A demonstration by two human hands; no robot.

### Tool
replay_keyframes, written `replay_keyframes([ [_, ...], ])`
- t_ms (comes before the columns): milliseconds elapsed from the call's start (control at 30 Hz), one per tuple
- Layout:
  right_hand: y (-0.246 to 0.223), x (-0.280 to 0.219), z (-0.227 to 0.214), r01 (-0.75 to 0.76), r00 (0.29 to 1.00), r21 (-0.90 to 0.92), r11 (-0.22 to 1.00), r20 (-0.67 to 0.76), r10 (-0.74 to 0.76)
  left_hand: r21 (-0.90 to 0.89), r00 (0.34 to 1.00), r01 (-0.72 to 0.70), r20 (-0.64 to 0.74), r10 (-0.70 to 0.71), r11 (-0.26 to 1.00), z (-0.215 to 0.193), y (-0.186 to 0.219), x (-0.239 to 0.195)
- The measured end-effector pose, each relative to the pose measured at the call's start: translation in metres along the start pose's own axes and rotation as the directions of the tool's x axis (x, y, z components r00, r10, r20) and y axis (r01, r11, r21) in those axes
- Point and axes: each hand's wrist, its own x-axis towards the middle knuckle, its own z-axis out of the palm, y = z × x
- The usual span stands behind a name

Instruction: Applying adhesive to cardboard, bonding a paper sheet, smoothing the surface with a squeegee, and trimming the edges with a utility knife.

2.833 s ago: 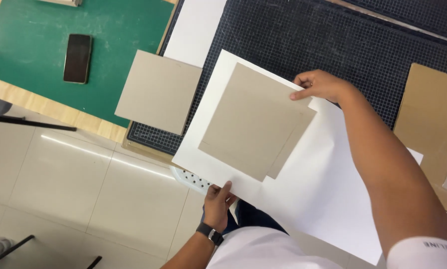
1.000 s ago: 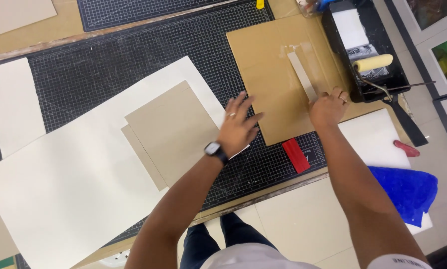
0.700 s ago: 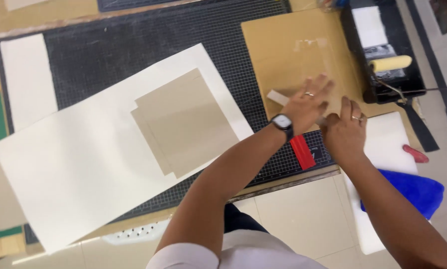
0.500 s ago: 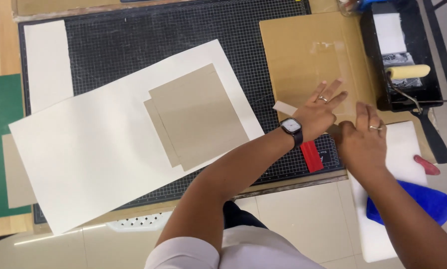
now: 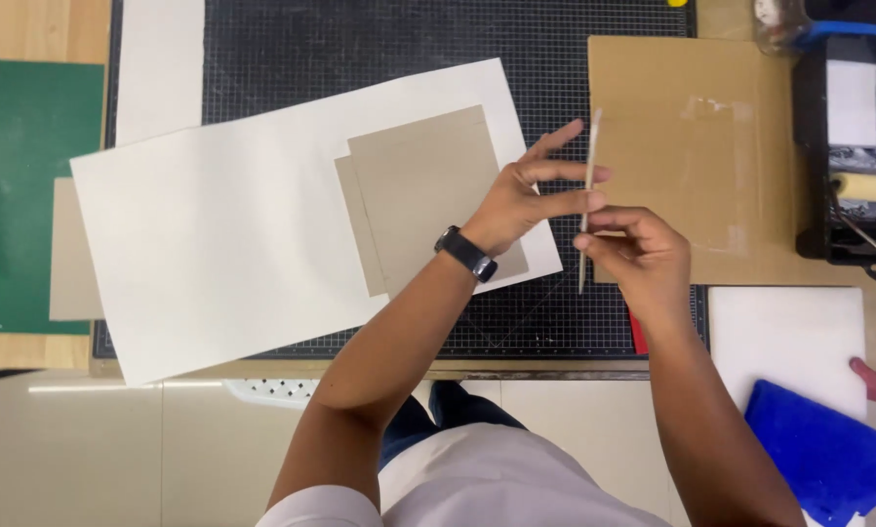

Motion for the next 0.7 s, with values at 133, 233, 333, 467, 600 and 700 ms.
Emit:
replay_keyframes([
  [133,0.005,0.017,0.024,-0.027,0.995,-0.159,0.987,0.09,0.041,0.146,0.998,0.04,-0.062,-0.031,0.989,-0.036,-0.023,-0.018],
  [233,0.035,0.036,0.035,-0.049,0.996,-0.357,0.933,0.051,0.071,0.611,0.989,0.101,-0.147,-0.012,0.785,-0.078,-0.095,-0.019],
  [333,0.072,0.048,0.045,-0.107,0.99,-0.505,0.857,0.027,0.14,0.97,1.0,0.026,-0.027,0.001,0.241,-0.085,-0.141,-0.018],
  [467,0.103,0.063,0.057,-0.064,0.995,-0.596,0.801,0.022,0.096,0.996,0.998,-0.056,0.056,0.002,0.071,-0.09,-0.155,-0.028],
  [600,0.112,0.054,0.064,-0.017,0.997,-0.677,0.736,0.043,0.062,0.986,0.988,-0.149,0.146,0.05,0.069,-0.092,-0.149,-0.053],
  [700,0.11,0.055,0.071,-0.021,0.998,-0.696,0.717,0.029,0.058,0.978,0.977,-0.202,0.197,0.082,0.055,-0.093,-0.144,-0.062],
])
